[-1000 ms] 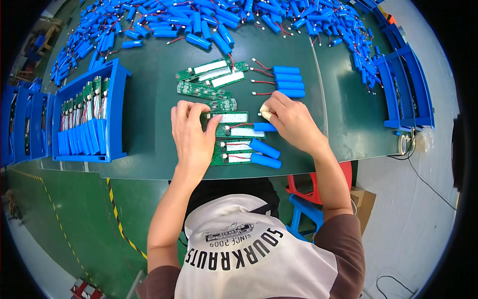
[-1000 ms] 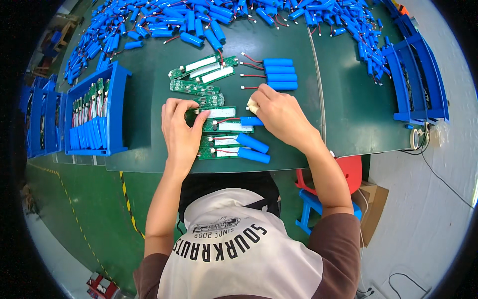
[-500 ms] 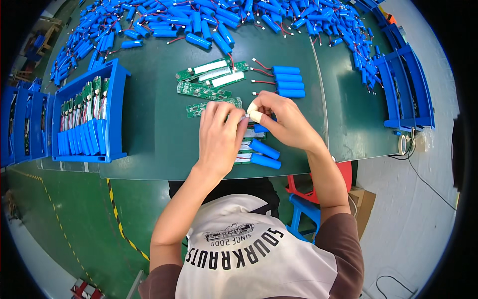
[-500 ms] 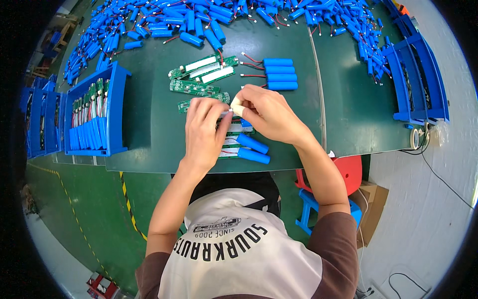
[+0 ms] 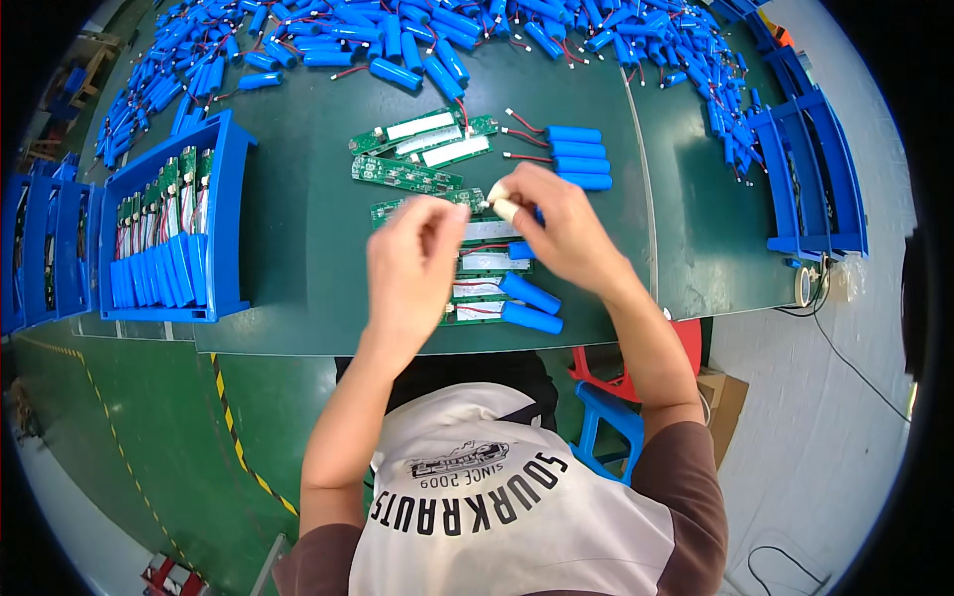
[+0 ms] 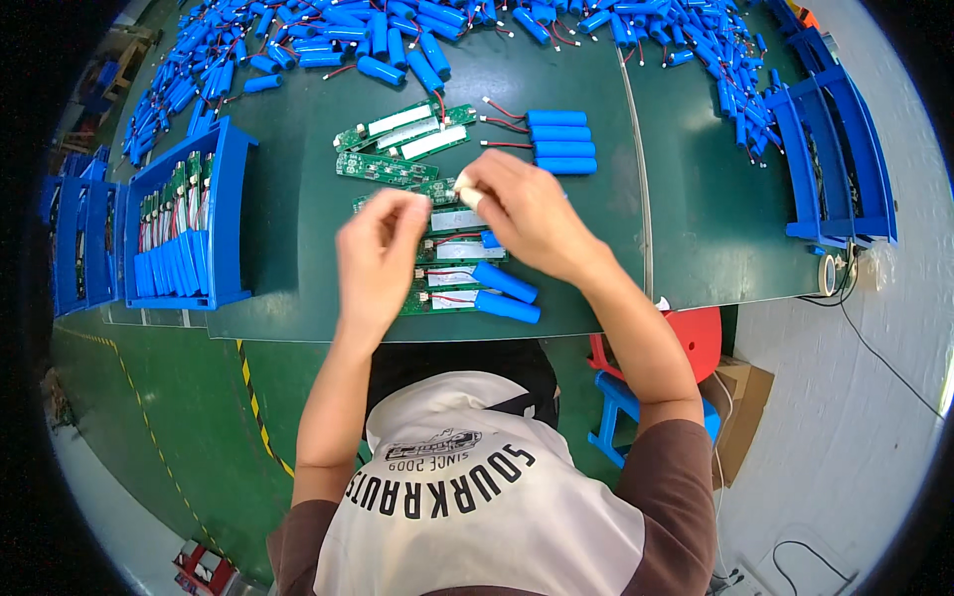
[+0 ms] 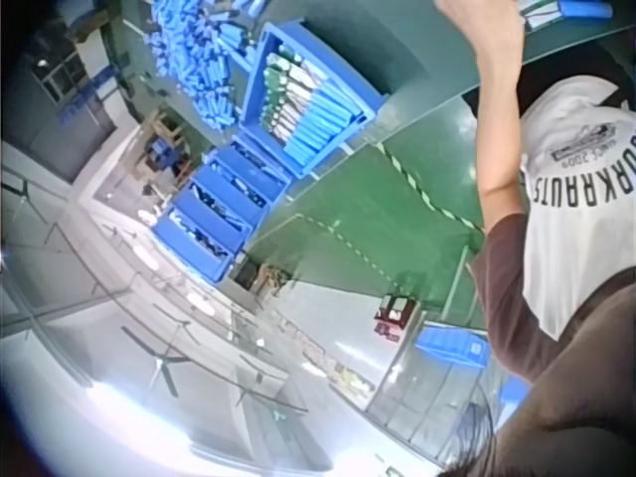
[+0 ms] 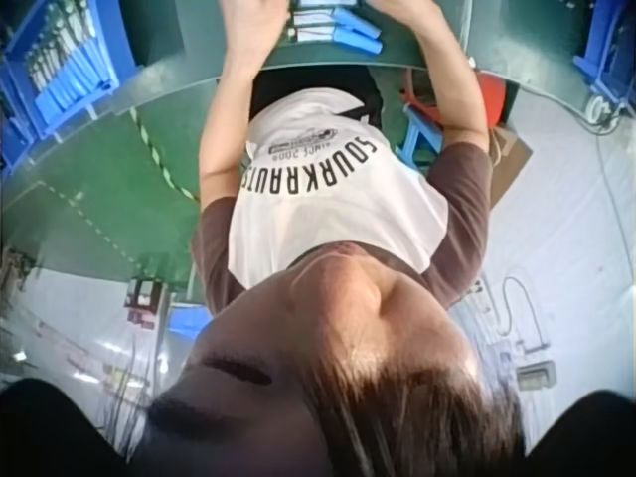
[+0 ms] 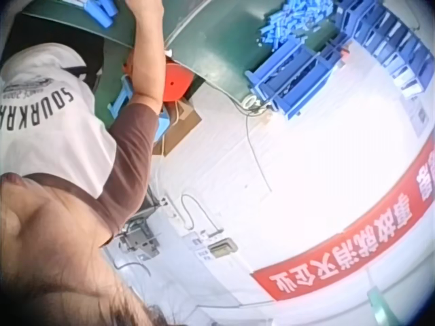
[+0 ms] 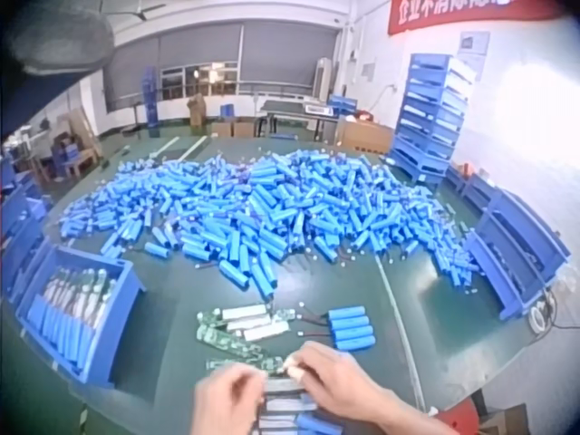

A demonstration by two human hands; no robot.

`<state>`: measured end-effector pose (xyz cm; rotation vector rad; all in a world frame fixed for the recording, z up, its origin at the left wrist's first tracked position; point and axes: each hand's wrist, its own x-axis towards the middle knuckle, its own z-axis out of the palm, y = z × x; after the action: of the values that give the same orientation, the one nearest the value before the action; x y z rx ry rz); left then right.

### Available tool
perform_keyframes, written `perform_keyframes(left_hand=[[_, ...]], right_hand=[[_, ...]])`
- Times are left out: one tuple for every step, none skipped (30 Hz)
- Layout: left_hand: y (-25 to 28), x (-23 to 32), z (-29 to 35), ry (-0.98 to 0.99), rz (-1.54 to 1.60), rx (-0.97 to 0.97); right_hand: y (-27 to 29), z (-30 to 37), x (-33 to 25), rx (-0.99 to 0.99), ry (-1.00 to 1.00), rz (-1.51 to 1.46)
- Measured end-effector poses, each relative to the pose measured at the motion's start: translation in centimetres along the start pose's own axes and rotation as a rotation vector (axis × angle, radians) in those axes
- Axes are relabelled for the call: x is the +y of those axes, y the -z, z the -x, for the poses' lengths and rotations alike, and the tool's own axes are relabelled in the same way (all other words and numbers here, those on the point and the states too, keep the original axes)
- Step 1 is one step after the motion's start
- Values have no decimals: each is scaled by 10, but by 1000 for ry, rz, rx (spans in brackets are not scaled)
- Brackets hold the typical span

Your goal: The person aligns battery packs, connects their wire connectors to circuit boards, and places the assembled units into a blue storage crate by hand before connecting more batteries to circuit boards.

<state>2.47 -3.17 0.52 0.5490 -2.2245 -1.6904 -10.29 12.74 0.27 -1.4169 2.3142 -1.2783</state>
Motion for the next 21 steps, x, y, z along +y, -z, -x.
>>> perform_keyframes(left_hand=[[8,0,0,-150,-147,144],[16,-2,2,-228,-267,207],[21,-8,6,-265,-353,195],[20,-12,11,-315,-417,168],[16,-16,17,-366,-480,140],[10,-20,24,-377,-519,104],[5,-21,30,-366,-560,77],[2,-27,32,-403,-589,85],[1,-32,35,-441,-617,93],[2,-34,37,-439,-614,91],[5,-36,40,-431,-585,66],[6,-38,41,-424,-555,42],[5,-38,40,-421,-552,40],[4,-37,39,-439,-573,53],[3,-37,38,-457,-594,67],[3,-38,39,-456,-591,67],[3,-40,39,-456,-593,49],[4,-41,39,-456,-594,31],[5,-41,40,-455,-592,33],[6,-40,40,-457,-600,11],[7,-40,40,-459,-609,-12]], right_hand=[[5,-2,-3,-16,-62,-7],[6,-2,-1,-55,-46,31],[6,-2,-1,-92,-31,69],[3,-3,-3,-93,-31,67],[-3,-6,-7,-94,44,154],[-9,-7,-11,-95,119,242],[-15,-7,-14,-97,119,242],[-23,-4,-17,-100,111,306],[-28,-1,-20,-103,103,371],[-31,3,-23,-90,99,366],[-33,6,-25,-92,96,367],[-34,8,-27,-87,77,373],[-35,9,-29,-83,57,380],[-36,9,-30,-68,37,379],[-37,9,-30,-71,35,380],[-37,8,-30,-81,52,431],[-37,7,-30,-90,69,482],[-37,6,-31,-92,70,485],[-36,4,-33,-107,115,530],[-36,2,-33,-121,161,574],[-35,0,-32,-124,163,576]])
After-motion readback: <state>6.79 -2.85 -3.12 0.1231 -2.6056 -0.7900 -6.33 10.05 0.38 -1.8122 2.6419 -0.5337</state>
